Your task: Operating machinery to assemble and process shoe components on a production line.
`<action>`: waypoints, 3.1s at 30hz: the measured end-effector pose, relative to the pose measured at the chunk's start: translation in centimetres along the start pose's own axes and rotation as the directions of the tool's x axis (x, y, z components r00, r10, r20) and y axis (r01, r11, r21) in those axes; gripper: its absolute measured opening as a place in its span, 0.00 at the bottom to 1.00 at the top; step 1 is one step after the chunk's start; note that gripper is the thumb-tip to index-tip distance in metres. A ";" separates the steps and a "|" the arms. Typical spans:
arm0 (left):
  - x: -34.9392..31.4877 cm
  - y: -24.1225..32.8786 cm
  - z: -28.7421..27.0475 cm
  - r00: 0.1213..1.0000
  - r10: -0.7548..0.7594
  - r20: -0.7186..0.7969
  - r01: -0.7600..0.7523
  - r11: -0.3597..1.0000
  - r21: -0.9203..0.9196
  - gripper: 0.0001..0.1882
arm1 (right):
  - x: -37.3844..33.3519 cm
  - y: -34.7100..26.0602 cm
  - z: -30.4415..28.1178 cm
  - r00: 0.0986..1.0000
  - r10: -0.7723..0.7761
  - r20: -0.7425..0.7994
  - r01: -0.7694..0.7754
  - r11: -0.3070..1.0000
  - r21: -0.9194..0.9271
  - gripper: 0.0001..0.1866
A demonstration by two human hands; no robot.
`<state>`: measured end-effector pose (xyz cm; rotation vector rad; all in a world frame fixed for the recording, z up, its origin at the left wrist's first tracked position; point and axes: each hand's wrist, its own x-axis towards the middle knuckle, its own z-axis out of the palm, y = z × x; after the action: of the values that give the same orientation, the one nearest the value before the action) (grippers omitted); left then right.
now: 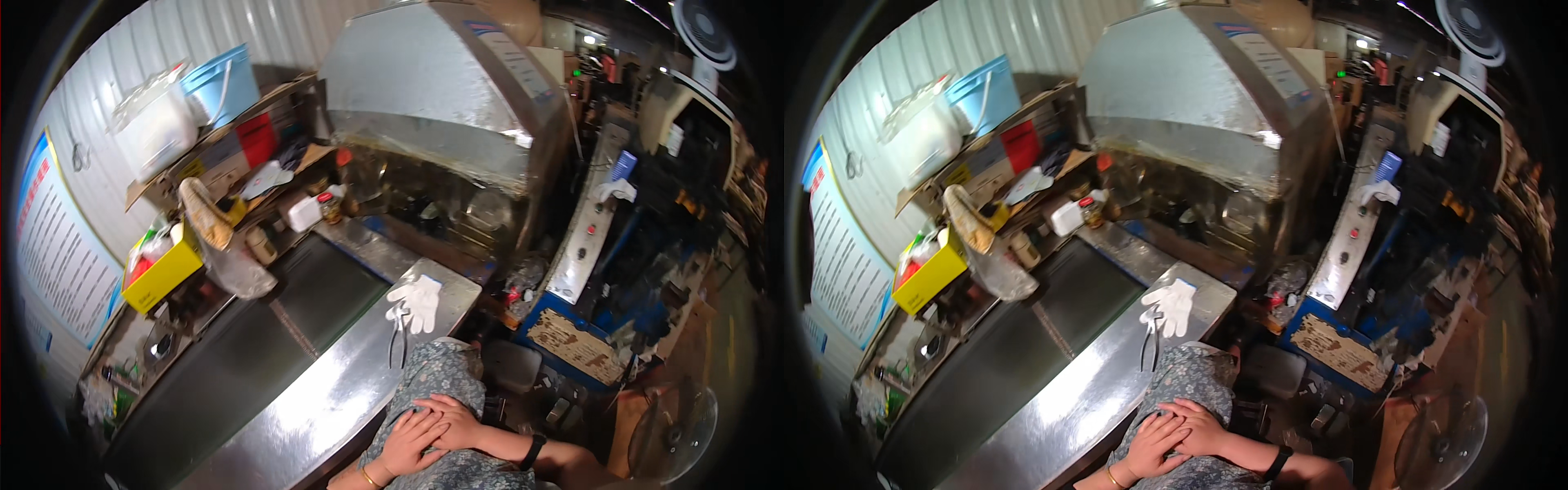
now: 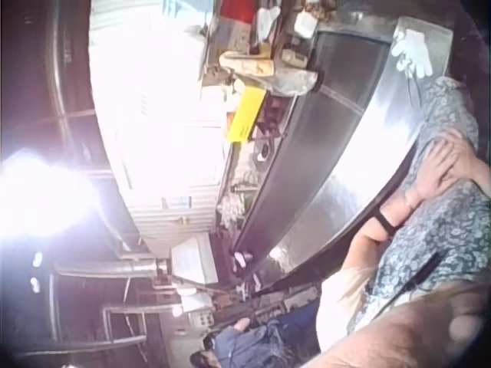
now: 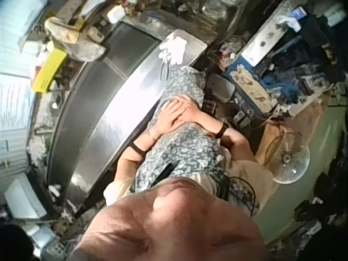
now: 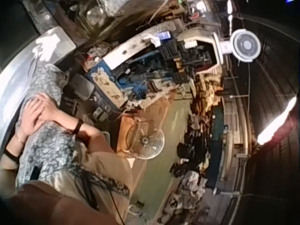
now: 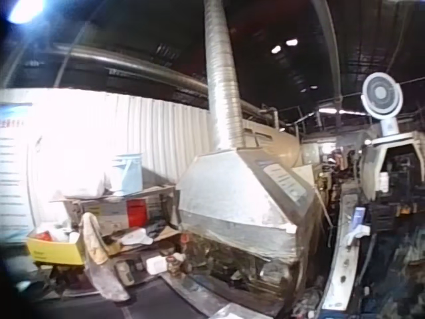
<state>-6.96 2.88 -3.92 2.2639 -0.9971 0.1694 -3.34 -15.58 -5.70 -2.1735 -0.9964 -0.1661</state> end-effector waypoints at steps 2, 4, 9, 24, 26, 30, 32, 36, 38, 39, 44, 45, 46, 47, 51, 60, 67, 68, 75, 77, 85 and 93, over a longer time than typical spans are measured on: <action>0.1 -0.3 0.2 1.000 -0.002 -0.022 0.002 1.000 -0.004 0.30 | -0.3 0.5 0.6 0.999 -0.004 0.041 0.003 1.000 0.017 0.22; 0.8 1.2 -0.6 0.997 0.047 -0.053 -0.046 0.999 0.024 0.27 | -0.4 0.5 0.9 1.000 0.009 0.007 -0.009 0.999 0.031 0.22; 0.1 1.1 -0.1 1.000 0.012 -0.021 -0.012 1.000 -0.013 0.31 | -0.6 0.5 1.0 1.000 -0.015 0.004 0.015 0.998 0.062 0.23; -1.0 0.6 -0.2 0.990 -0.011 -0.137 0.000 0.997 -0.080 0.40 | -0.2 -0.5 0.1 0.994 -0.107 -0.032 0.103 0.987 -0.120 0.12; -1.5 0.7 0.3 0.985 -0.070 -0.158 0.058 0.995 -0.077 0.40 | -0.2 -0.7 0.0 0.990 -0.142 0.012 0.143 0.985 -0.098 0.12; -2.6 1.2 0.1 0.996 -0.068 -0.065 0.067 0.998 -0.015 0.40 | -0.1 -0.9 -0.1 0.996 -0.089 0.025 0.092 0.990 -0.109 0.11; -4.4 1.4 -1.2 0.993 -0.109 -0.055 0.109 0.994 0.012 0.40 | 0.2 -1.1 0.0 0.991 -0.129 0.024 0.130 0.987 -0.091 0.10; -8.9 0.7 -4.1 0.966 -0.254 -0.054 0.257 0.963 0.080 0.35 | 0.7 -2.1 -0.6 0.993 -0.112 0.026 0.113 0.992 -0.063 0.08; -11.8 0.1 -4.6 0.916 -0.388 -0.098 0.397 0.911 0.113 0.35 | 0.6 -1.8 -0.5 0.995 -0.096 0.027 0.098 0.994 -0.053 0.08; -13.3 -0.2 -4.7 0.879 -0.458 -0.131 0.473 0.871 0.130 0.35 | 0.6 -1.8 -0.3 0.994 -0.101 0.035 0.103 0.994 -0.044 0.08; -18.0 -1.1 -5.9 0.739 -0.657 -0.149 0.670 0.697 0.255 0.34 | 0.8 -2.1 -0.4 0.997 -0.040 0.068 0.041 0.999 -0.022 0.08; -18.7 -1.5 -6.1 0.735 -0.651 -0.189 0.677 0.690 0.255 0.32 | 0.8 -2.2 -0.4 0.996 -0.039 0.081 0.041 0.999 -0.020 0.08; -19.5 -1.9 -6.2 0.723 -0.657 -0.211 0.690 0.671 0.273 0.31 | 0.9 -2.2 -0.4 0.995 -0.026 0.093 0.029 0.999 -0.031 0.08; -20.2 -2.3 -6.3 0.711 -0.663 -0.233 0.702 0.651 0.290 0.31 | 0.9 -2.2 -0.4 0.994 -0.013 0.105 0.017 0.999 -0.042 0.08; -22.0 -3.2 -8.2 0.638 -0.688 -0.346 0.770 0.579 0.269 0.29 | 1.3 -2.4 0.0 0.990 -0.009 0.140 0.019 0.997 -0.070 0.08; -32.9 -9.2 -19.7 0.105 -0.422 -0.900 0.925 -0.290 0.244 0.33 | 2.2 -2.8 1.2 0.987 0.040 0.158 -0.012 0.985 -0.173 0.09; -38.3 -14.9 -24.5 -0.534 -0.227 -0.814 0.720 -0.627 -0.298 0.35 | 2.9 -3.2 1.5 0.987 0.035 0.154 -0.004 0.980 -0.197 0.08; -39.0 -15.0 -24.6 -0.493 -0.216 -0.843 0.735 -0.621 -0.272 0.35 | 3.0 -3.3 1.5 0.985 0.049 0.163 -0.018 0.982 -0.188 0.08; -41.0 -14.2 -27.6 -0.609 -0.191 -0.770 0.687 -0.613 -0.391 0.33 | 2.4 -3.2 1.4 0.991 0.044 0.123 -0.020 0.982 -0.186 0.09; -40.8 -13.7 -26.8 -0.540 -0.201 -0.818 0.793 -0.449 -0.413 0.27 | 3.1 -3.4 1.4 0.990 0.040 0.136 -0.018 0.987 -0.159 0.09; -34.9 -5.1 -16.4 -0.027 -0.167 -0.986 0.970 -0.241 0.015 0.39 | 3.3 -3.5 1.3 0.997 0.019 0.080 -0.007 0.989 -0.149 0.07; -30.2 -2.0 -14.9 -0.214 -0.936 -0.278 0.429 0.166 -0.888 0.22 | 3.9 -3.5 -1.7 0.997 -0.006 0.078 -0.004 0.993 0.122 0.08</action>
<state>-24.75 31.51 -4.12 1.3887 1.0112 0.4177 -2.78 -12.83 -0.98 -2.0814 -1.0240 -0.0203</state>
